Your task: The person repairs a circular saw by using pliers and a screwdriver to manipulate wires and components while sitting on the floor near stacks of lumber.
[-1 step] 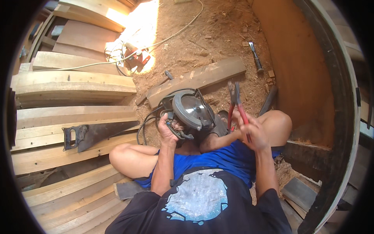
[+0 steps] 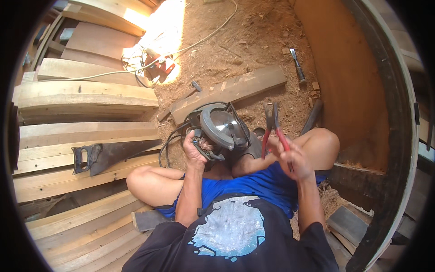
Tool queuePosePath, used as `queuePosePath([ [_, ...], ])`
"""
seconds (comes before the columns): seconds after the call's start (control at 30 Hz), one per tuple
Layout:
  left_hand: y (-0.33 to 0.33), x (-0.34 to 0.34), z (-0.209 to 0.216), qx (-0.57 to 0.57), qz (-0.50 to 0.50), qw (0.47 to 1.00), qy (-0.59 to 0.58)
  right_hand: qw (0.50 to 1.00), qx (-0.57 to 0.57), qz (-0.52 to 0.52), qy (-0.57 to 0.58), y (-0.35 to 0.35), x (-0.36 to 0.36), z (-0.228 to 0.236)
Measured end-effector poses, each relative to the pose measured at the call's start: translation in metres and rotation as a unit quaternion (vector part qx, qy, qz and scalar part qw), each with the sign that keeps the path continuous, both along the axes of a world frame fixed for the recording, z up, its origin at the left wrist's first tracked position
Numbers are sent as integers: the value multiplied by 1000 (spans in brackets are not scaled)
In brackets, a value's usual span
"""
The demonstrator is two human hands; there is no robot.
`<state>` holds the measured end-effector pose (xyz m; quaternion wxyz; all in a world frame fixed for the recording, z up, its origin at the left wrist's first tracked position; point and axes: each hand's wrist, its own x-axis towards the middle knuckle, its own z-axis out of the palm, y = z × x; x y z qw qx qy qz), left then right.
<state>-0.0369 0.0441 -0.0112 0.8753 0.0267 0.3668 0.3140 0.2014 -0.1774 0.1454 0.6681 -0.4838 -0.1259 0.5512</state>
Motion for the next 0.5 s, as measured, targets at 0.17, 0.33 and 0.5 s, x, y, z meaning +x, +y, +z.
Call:
queuePosePath([
  [0.17,7,4,14,-14,18,999,48,957,-11,98,272,-28,-52,17],
  [0.33,3,1,13,-8,17,999,27,963,-167,199,74,-33,-67,21],
  [0.5,-1,13,25,-26,39,998,36,945,-223,231,-65,-22,-75,29],
])
